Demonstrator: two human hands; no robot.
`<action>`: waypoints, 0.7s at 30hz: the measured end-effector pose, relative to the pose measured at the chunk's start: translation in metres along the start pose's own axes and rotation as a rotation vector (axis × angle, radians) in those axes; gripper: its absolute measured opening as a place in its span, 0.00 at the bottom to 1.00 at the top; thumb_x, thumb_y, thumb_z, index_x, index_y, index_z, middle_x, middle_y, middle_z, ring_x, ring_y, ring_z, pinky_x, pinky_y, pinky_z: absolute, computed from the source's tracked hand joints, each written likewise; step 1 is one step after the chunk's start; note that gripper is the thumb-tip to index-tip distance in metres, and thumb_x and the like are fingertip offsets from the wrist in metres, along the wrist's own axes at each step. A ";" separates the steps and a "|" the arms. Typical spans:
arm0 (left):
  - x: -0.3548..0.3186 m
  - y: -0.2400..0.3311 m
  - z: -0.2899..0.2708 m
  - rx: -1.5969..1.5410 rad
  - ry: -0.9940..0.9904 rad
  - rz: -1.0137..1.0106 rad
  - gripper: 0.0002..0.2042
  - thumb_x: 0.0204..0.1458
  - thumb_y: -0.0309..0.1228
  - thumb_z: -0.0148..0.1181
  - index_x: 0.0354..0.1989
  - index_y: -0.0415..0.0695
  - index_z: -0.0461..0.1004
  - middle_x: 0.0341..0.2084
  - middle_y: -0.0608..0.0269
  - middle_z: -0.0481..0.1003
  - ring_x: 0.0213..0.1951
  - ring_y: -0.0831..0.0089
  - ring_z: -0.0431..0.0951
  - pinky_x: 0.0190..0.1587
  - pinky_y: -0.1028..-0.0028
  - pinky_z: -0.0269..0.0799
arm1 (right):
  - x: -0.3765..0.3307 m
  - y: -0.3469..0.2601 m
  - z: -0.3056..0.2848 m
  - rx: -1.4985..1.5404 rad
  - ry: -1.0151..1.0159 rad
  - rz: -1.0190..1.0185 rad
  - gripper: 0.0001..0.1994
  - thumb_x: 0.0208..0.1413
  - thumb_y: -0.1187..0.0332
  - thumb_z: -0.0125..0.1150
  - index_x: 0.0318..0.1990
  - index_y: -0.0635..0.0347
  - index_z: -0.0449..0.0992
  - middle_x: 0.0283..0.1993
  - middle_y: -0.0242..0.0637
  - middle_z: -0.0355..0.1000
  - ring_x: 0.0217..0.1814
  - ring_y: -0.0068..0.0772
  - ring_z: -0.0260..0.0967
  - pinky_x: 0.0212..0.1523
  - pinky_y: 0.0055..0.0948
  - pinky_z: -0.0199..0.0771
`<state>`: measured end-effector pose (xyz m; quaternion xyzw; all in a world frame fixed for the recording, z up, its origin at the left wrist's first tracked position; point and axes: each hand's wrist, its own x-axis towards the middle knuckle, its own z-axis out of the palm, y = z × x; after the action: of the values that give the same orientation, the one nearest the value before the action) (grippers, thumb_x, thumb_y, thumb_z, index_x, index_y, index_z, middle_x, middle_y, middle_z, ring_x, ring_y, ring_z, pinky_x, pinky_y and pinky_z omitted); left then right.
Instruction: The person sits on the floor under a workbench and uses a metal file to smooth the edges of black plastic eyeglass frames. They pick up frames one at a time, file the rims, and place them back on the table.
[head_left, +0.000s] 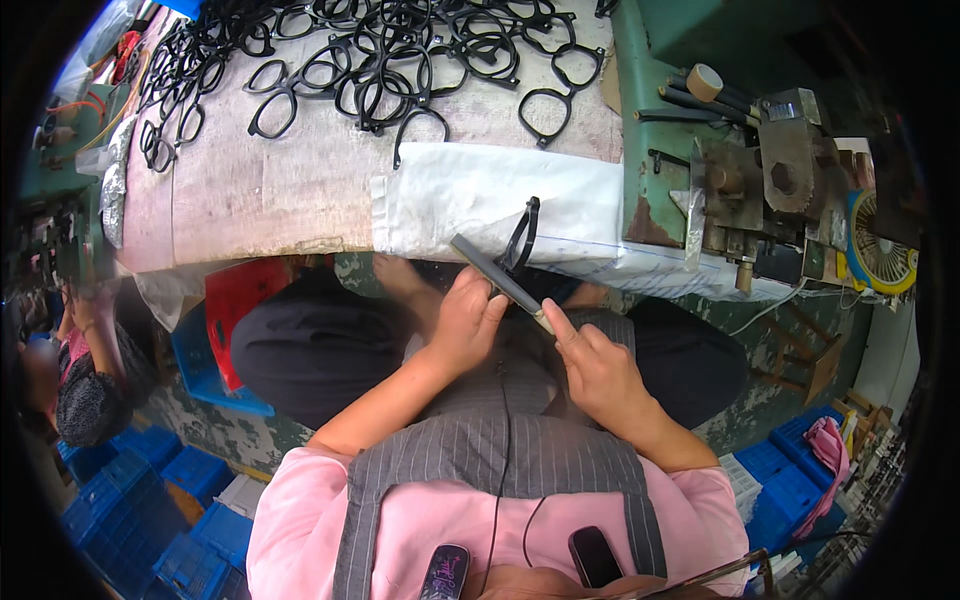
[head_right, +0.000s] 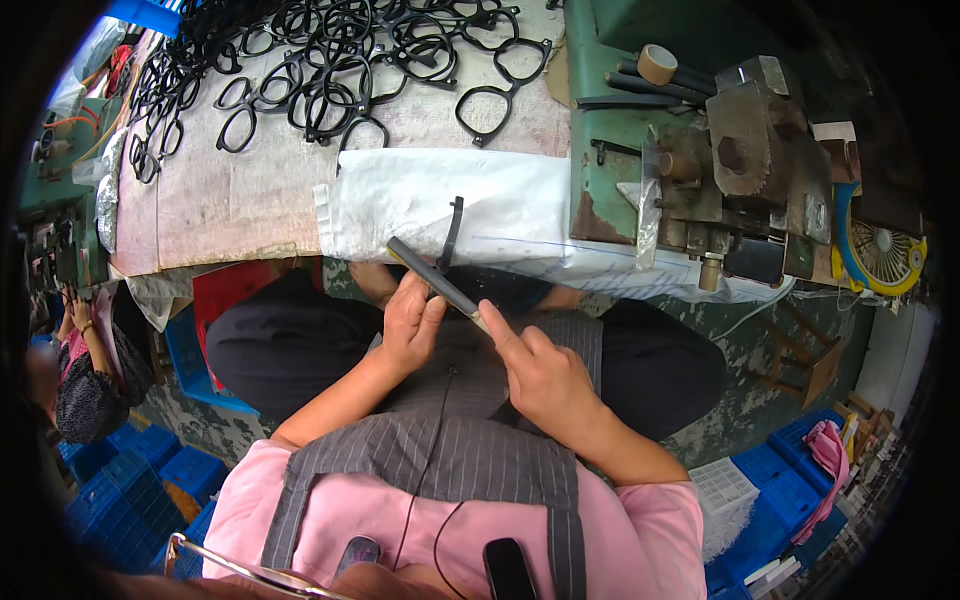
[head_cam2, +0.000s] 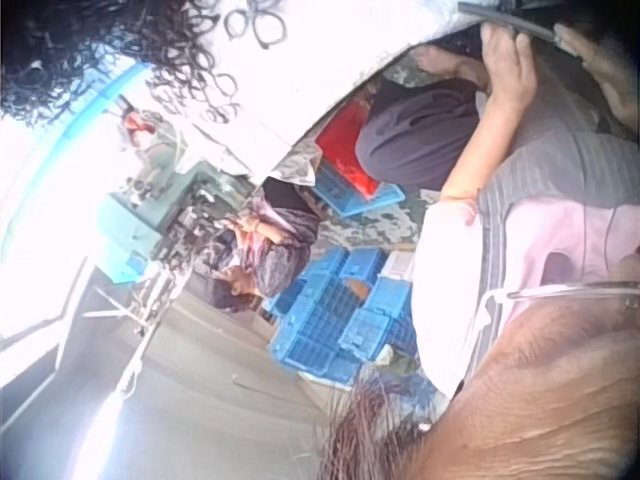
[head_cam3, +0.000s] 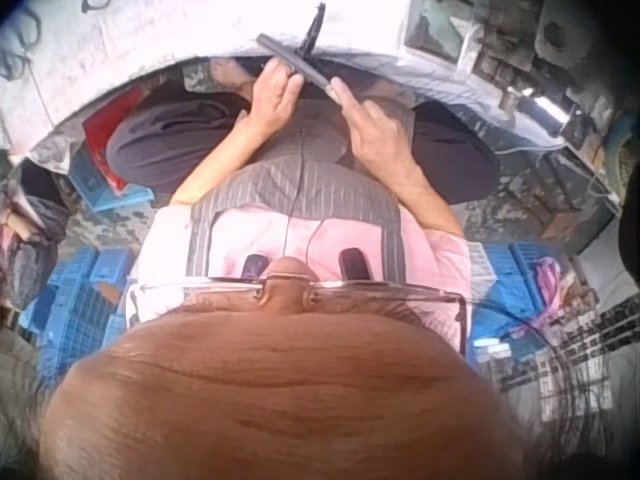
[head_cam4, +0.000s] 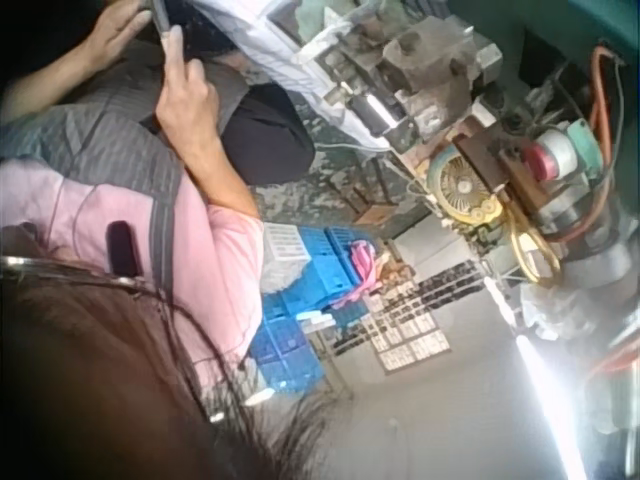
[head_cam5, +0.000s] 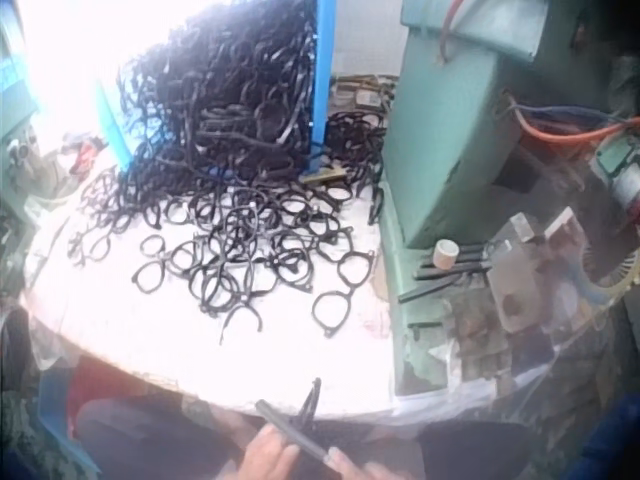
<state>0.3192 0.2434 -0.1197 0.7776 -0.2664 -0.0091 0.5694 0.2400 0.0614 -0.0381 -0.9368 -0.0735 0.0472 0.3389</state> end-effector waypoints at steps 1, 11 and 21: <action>0.000 -0.002 0.000 0.004 0.002 0.008 0.09 0.57 0.30 0.54 0.30 0.36 0.70 0.29 0.47 0.69 0.34 0.49 0.69 0.38 0.61 0.66 | 0.002 0.001 0.003 -0.016 0.003 -0.002 0.30 0.51 0.77 0.56 0.65 0.52 0.64 0.23 0.40 0.59 0.18 0.44 0.65 0.21 0.39 0.70; -0.002 -0.008 0.003 0.043 0.033 0.075 0.08 0.54 0.26 0.57 0.29 0.35 0.66 0.26 0.47 0.67 0.31 0.48 0.67 0.35 0.60 0.65 | 0.008 0.004 0.008 0.082 0.071 -0.044 0.30 0.52 0.77 0.57 0.65 0.53 0.63 0.24 0.40 0.61 0.19 0.45 0.65 0.22 0.39 0.70; -0.004 -0.008 0.001 0.040 0.033 0.021 0.07 0.53 0.25 0.57 0.28 0.34 0.66 0.26 0.47 0.67 0.31 0.48 0.67 0.35 0.60 0.66 | 0.015 0.017 0.016 0.057 0.070 -0.047 0.30 0.52 0.77 0.56 0.65 0.51 0.63 0.22 0.40 0.61 0.19 0.44 0.66 0.22 0.40 0.70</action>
<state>0.3188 0.2459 -0.1280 0.7860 -0.2651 0.0152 0.5582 0.2545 0.0609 -0.0615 -0.9258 -0.0821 0.0085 0.3690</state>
